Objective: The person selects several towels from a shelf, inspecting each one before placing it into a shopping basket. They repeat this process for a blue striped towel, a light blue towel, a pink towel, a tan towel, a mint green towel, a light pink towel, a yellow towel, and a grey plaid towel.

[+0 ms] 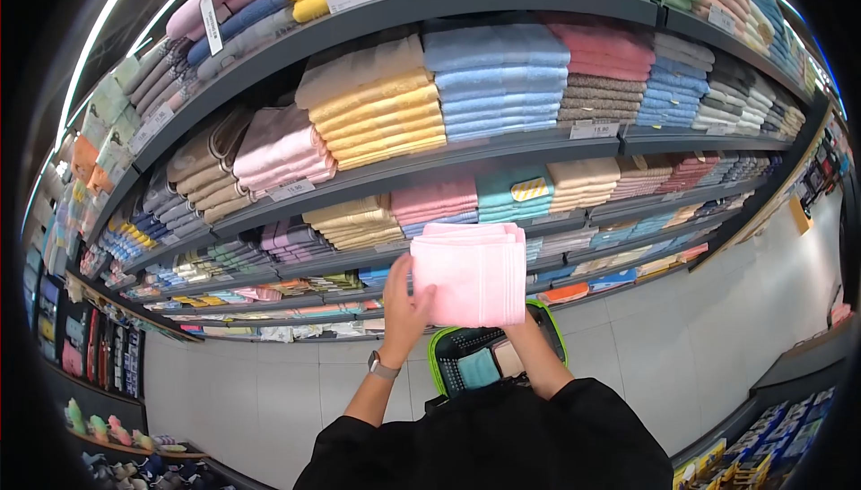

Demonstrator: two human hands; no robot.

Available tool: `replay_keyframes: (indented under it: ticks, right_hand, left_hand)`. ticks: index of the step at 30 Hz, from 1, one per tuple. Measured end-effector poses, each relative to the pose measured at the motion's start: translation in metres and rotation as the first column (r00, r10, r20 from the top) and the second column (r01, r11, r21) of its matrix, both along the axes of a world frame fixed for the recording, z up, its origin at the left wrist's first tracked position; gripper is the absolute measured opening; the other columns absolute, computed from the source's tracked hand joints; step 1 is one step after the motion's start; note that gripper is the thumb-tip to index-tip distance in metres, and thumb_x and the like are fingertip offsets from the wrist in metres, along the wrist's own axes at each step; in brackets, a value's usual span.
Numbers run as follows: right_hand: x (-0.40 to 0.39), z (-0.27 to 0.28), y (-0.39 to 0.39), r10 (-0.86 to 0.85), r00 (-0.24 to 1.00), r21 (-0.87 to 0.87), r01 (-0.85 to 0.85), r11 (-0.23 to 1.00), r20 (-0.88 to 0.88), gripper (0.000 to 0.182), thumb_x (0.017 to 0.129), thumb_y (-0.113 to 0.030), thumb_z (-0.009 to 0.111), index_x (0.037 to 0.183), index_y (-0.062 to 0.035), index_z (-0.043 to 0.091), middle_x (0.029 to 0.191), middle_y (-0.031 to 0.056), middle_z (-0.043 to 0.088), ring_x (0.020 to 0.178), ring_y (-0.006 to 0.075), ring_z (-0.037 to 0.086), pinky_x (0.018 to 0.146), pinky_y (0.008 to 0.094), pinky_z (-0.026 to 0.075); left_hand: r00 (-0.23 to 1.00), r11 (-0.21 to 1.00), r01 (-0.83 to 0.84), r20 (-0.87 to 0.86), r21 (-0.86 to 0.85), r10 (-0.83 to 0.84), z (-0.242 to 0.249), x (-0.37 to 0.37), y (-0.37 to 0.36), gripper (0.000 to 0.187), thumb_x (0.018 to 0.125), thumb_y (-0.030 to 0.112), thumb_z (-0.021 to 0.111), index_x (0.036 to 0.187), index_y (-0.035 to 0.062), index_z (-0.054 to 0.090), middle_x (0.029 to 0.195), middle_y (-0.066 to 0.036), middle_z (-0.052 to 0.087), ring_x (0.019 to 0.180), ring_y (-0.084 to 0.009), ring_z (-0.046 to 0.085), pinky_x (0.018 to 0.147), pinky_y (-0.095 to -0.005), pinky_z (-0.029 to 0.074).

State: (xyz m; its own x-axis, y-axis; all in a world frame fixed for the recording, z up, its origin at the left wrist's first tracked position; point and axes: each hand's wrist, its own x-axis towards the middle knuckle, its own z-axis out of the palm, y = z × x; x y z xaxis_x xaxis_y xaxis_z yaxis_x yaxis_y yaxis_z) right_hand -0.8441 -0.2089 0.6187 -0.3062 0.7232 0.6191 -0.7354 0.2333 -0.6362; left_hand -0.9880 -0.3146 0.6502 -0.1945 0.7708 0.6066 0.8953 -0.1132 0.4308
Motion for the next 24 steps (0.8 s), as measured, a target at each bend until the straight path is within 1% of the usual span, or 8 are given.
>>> replay_keyframes:
  ticks: [1, 2, 6, 9, 12, 14, 20, 24]
  right_hand:
    - [0.002, -0.01, -0.001, 0.061, 0.998, -0.121, -0.059, 0.991, 0.015, 0.054, 0.094, -0.043, 0.031, 0.13, -0.0039, 0.037, 0.127, 0.0133, 0.046, 0.115, 0.026, 0.046, 0.097, 0.0396, 0.04]
    - [0.006, -0.023, -0.002, 0.123, 0.992, -0.239, -0.115, 0.964, 0.022, 0.054, 0.093, -0.043, 0.032, 0.13, -0.0039, 0.037, 0.127, 0.0131, 0.046, 0.115, 0.0258, 0.046, 0.096, 0.0396, 0.04]
    - [0.021, -0.077, 0.003, 0.356, 0.934, -0.649, -0.285, 0.705, -0.024, 0.054, 0.092, -0.043, 0.036, 0.129, -0.0035, 0.038, 0.126, 0.0124, 0.047, 0.115, 0.0254, 0.046, 0.096, 0.0396, 0.04]
    - [0.033, -0.085, 0.002, 0.455, 0.886, -0.807, -0.332, 0.489, -0.089, 0.055, 0.092, -0.043, 0.038, 0.129, -0.0034, 0.039, 0.125, 0.012, 0.048, 0.115, 0.0251, 0.047, 0.095, 0.0396, 0.041]
    - [0.052, -0.024, -0.004, 0.473, 0.867, -0.816, -0.383, 0.432, -0.157, 0.055, 0.09, -0.043, 0.042, 0.128, -0.0024, 0.04, 0.124, 0.0116, 0.049, 0.113, 0.0241, 0.049, 0.094, 0.0387, 0.042]
    - [0.059, 0.002, -0.012, 0.511, 0.758, -0.787, -0.574, 0.227, -0.406, 0.055, 0.089, -0.037, 0.048, 0.128, -0.0004, 0.039, 0.124, 0.011, 0.05, 0.111, 0.0232, 0.051, 0.093, 0.0377, 0.042]
    - [0.058, -0.005, -0.031, 0.596, 0.769, -0.674, -0.316, 0.668, 0.23, 0.06, 0.08, -0.015, 0.063, 0.13, 0.003, 0.034, 0.126, 0.0142, 0.047, 0.113, 0.0237, 0.049, 0.095, 0.0354, 0.041]
    - [0.056, -0.007, -0.03, 0.562, 0.82, -0.791, -0.274, 0.548, 0.105, 0.057, 0.075, -0.002, 0.061, 0.127, 0.0041, 0.038, 0.119, 0.0145, 0.052, 0.108, 0.0237, 0.053, 0.091, 0.0351, 0.044]
  left_hand:
    - [0.873, 0.999, 0.042, 0.487, -0.016, -0.029, -0.006, 0.0, 0.002, 0.047, 0.081, 0.019, 0.061, 0.12, -0.0013, 0.044, 0.121, -0.015, 0.05, 0.109, -0.0251, 0.05, 0.091, -0.0359, 0.039]
    - [0.524, 0.996, 0.084, 0.851, -0.009, -0.037, -0.014, -0.001, 0.005, 0.046, 0.084, 0.02, 0.059, 0.121, -0.0022, 0.043, 0.12, -0.014, 0.051, 0.107, -0.0206, 0.051, 0.089, -0.0338, 0.04]
    - [0.249, 0.979, 0.198, 0.969, -0.052, 0.001, -0.019, 0.0, 0.001, 0.039, 0.091, 0.019, 0.051, 0.122, -0.003, 0.044, 0.113, -0.01, 0.054, 0.102, -0.015, 0.051, 0.088, -0.0278, 0.041]
    - [0.455, 0.977, 0.169, 0.89, -0.131, 0.04, -0.023, -0.005, -0.005, 0.036, 0.091, 0.019, 0.051, 0.119, -0.0027, 0.048, 0.111, -0.009, 0.056, 0.097, -0.0127, 0.052, 0.084, -0.0261, 0.043]
    - [0.434, 0.99, 0.144, 0.898, 0.001, -0.064, -0.019, -0.007, -0.009, 0.033, 0.09, 0.021, 0.052, 0.113, -0.0038, 0.051, 0.108, -0.008, 0.058, 0.093, -0.0117, 0.053, 0.081, -0.026, 0.043]
    - [0.483, 0.99, 0.142, 0.873, -0.005, -0.065, -0.015, -0.007, -0.011, 0.033, 0.091, 0.021, 0.052, 0.113, -0.0037, 0.05, 0.108, -0.008, 0.058, 0.094, -0.0117, 0.053, 0.082, -0.026, 0.043]
    - [0.674, 0.99, 0.108, 0.739, -0.094, -0.003, -0.011, -0.008, -0.016, 0.039, 0.091, 0.019, 0.049, 0.123, -0.0029, 0.042, 0.115, -0.013, 0.053, 0.105, -0.0169, 0.049, 0.091, -0.0288, 0.038]
    - [0.776, 0.995, 0.081, 0.631, -0.066, -0.022, 0.021, 0.0, -0.021, 0.049, 0.089, 0.018, 0.05, 0.13, -0.0028, 0.033, 0.125, -0.015, 0.045, 0.117, -0.0223, 0.042, 0.1, -0.031, 0.03]
